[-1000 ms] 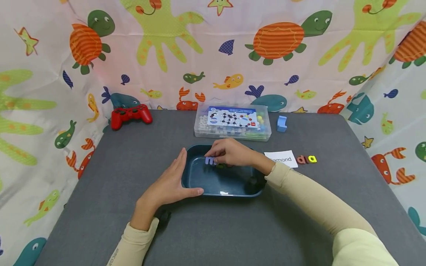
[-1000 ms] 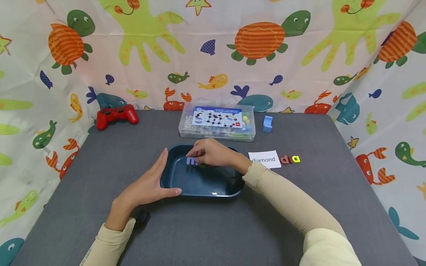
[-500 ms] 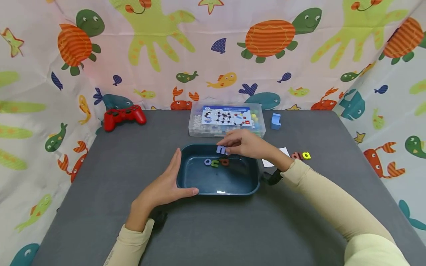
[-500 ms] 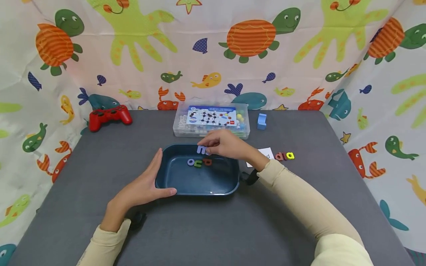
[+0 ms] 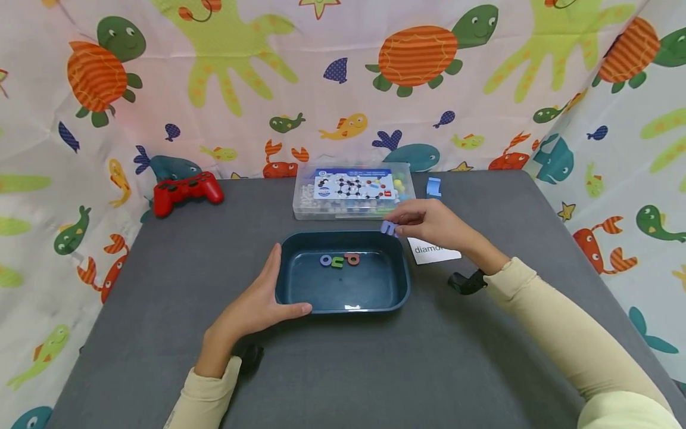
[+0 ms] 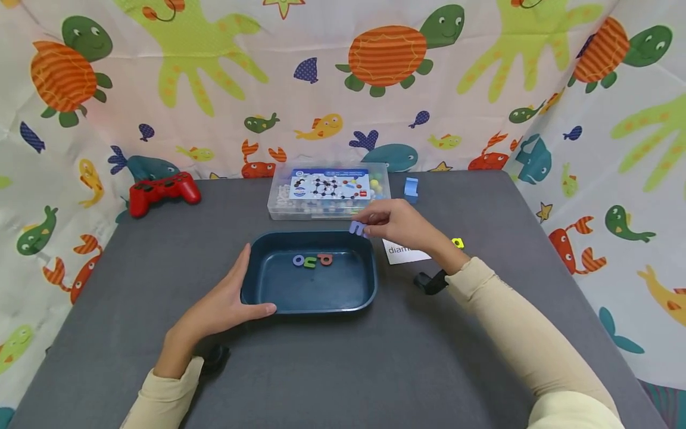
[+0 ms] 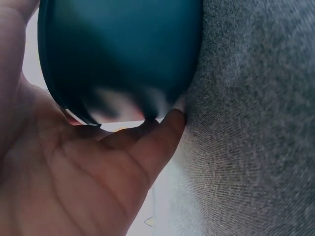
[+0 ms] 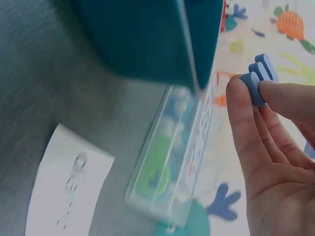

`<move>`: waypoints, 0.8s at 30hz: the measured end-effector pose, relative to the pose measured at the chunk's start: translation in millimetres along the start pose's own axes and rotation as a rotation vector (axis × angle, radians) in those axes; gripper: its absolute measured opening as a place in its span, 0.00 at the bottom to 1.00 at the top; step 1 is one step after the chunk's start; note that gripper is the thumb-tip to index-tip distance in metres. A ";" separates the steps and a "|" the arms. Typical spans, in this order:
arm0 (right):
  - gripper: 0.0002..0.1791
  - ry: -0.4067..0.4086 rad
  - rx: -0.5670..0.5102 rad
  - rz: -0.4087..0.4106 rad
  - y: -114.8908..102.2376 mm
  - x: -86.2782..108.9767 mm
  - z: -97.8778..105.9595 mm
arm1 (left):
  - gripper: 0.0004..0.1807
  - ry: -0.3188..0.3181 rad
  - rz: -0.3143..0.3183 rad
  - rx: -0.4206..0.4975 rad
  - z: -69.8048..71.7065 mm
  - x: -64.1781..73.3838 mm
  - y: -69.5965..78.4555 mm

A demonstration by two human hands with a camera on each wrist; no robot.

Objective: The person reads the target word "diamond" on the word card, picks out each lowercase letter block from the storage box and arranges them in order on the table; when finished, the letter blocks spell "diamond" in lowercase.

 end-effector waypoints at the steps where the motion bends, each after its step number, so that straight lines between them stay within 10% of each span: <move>1: 0.16 0.014 0.004 -0.014 3.9 3.1 4.4 | 0.76 0.001 -0.002 0.003 0.2 0.2 -0.1; 24: 0.16 0.161 0.121 -0.215 95.3 66.7 82.2 | 0.75 -0.032 0.048 0.041 0.4 2.0 0.2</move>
Point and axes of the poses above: each hand's wrist, its own x-axis away from the middle knuckle, its own z-axis out of the back of the hand, y = z × x, the point moved 8 cm from there along -x, towards the middle knuckle, and after that the axes turned 4 degrees about -z, right-handed, at the moved point
